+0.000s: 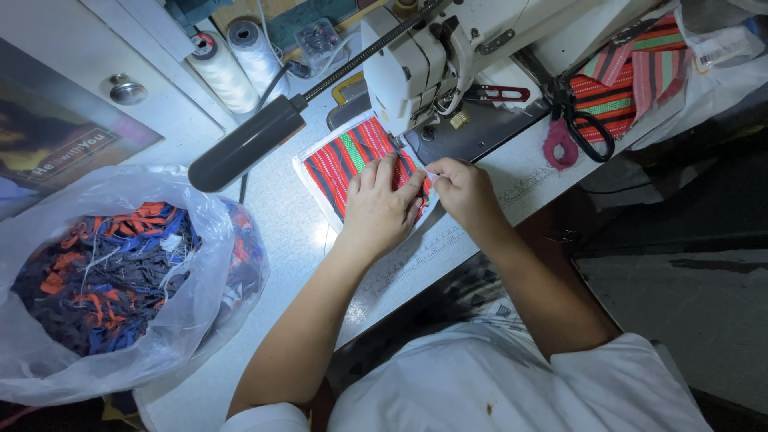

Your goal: Trimming excess threads and sewing small fabric pieces at a sewing workstation.

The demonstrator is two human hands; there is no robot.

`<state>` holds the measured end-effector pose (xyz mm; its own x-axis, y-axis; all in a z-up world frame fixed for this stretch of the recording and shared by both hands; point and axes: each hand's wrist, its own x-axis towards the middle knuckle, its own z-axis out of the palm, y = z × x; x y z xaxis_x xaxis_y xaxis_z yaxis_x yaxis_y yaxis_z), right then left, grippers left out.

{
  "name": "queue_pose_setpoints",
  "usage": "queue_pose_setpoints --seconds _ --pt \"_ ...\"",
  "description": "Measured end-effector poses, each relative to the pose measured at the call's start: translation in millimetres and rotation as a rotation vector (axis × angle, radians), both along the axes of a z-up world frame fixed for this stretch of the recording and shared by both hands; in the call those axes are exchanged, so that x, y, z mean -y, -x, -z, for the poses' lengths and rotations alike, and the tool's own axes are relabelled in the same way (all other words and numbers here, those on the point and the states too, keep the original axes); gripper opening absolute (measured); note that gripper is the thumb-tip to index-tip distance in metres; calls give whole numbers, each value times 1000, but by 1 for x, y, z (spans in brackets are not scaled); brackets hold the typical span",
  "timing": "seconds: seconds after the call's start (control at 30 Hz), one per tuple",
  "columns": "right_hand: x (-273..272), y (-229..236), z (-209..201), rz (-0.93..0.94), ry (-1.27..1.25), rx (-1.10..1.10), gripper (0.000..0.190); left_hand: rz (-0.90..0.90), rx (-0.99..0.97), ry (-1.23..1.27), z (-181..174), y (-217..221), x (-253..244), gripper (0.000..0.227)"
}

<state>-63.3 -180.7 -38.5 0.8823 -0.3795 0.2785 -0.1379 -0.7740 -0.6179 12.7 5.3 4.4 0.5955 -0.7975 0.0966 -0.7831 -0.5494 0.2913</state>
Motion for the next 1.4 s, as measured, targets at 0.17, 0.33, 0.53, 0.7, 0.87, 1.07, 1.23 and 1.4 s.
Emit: queue_pose_setpoints --seconds 0.17,0.33,0.53,0.7,0.87,1.07,1.23,1.4 --pt "-30 14 -17 -42 154 98 32 38 -64 -91 -12 -6 -4 53" --pt "-40 23 -30 -78 278 35 32 64 -114 -158 -29 -5 -8 56" --pt "-46 23 -34 -60 323 0 33 109 -216 -241 -45 -8 -14 62" --pt "-41 23 -36 -152 570 -65 28 155 -348 -115 -29 -26 -21 44" --pt "-35 21 -30 -177 645 -85 27 51 -212 323 28 -52 -19 22" --pt "-35 22 -40 -178 662 -102 30 -70 118 210 9 -29 -10 45" --pt "-37 25 -47 -177 670 -125 31 -27 217 141 2 -21 -10 38" --pt "-35 28 -44 -184 665 -151 32 44 -37 228 22 -34 -7 24"
